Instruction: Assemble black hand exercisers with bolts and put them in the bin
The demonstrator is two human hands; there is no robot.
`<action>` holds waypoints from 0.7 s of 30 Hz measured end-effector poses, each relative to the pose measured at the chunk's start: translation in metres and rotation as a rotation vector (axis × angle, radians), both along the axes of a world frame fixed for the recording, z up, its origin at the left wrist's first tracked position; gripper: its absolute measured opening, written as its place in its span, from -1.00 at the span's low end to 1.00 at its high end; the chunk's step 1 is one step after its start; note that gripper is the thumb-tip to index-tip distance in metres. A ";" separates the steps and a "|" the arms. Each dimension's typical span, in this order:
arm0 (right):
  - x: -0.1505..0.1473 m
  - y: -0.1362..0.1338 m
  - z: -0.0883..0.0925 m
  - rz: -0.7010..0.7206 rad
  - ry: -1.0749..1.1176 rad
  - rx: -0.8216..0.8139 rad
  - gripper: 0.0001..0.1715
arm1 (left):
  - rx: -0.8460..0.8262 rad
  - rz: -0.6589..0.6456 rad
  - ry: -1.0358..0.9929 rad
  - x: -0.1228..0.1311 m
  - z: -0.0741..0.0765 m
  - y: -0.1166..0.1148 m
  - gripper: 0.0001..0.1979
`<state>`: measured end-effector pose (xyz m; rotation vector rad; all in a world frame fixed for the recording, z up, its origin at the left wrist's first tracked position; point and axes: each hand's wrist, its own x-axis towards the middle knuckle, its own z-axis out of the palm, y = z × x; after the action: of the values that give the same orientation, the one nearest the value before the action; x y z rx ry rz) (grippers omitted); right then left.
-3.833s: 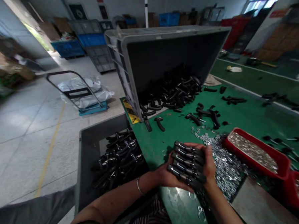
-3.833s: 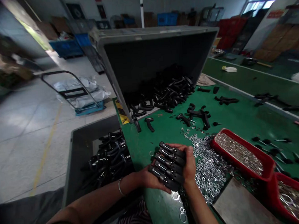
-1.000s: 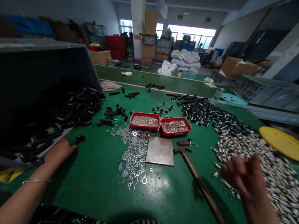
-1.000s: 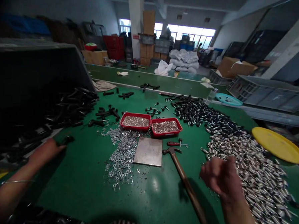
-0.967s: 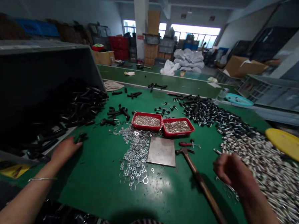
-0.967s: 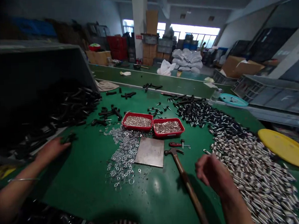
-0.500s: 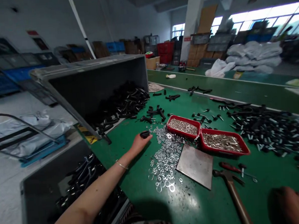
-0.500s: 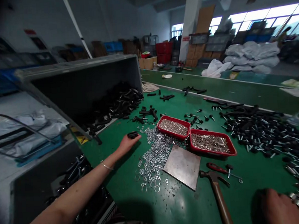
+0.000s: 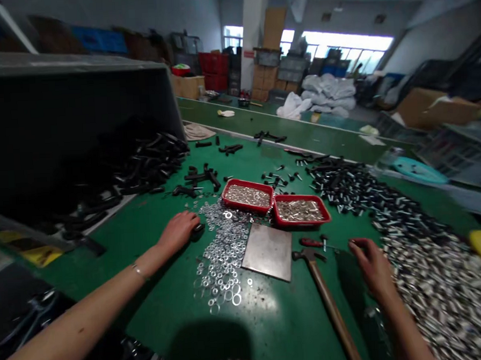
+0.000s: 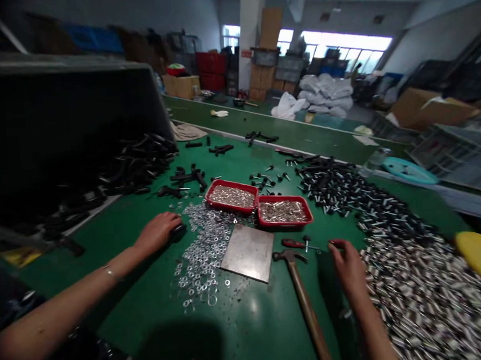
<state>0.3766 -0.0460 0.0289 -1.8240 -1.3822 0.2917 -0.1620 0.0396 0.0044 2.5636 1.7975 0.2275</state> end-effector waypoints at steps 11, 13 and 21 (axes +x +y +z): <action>-0.162 0.009 -0.006 0.500 1.245 -0.167 -0.61 | -0.341 0.363 -1.324 0.047 0.004 -0.035 -0.56; -0.173 0.008 -0.009 0.531 1.273 -0.220 -0.54 | -0.463 0.350 -1.580 0.071 0.008 -0.052 -0.56; -0.203 -0.010 -0.023 0.531 1.309 -0.331 -0.72 | -0.633 0.336 -1.482 0.136 0.017 -0.090 -0.67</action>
<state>0.1737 -0.0555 0.0064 -0.9694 -0.7889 1.6987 -0.0260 -0.0501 0.0213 0.9780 1.2325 0.9908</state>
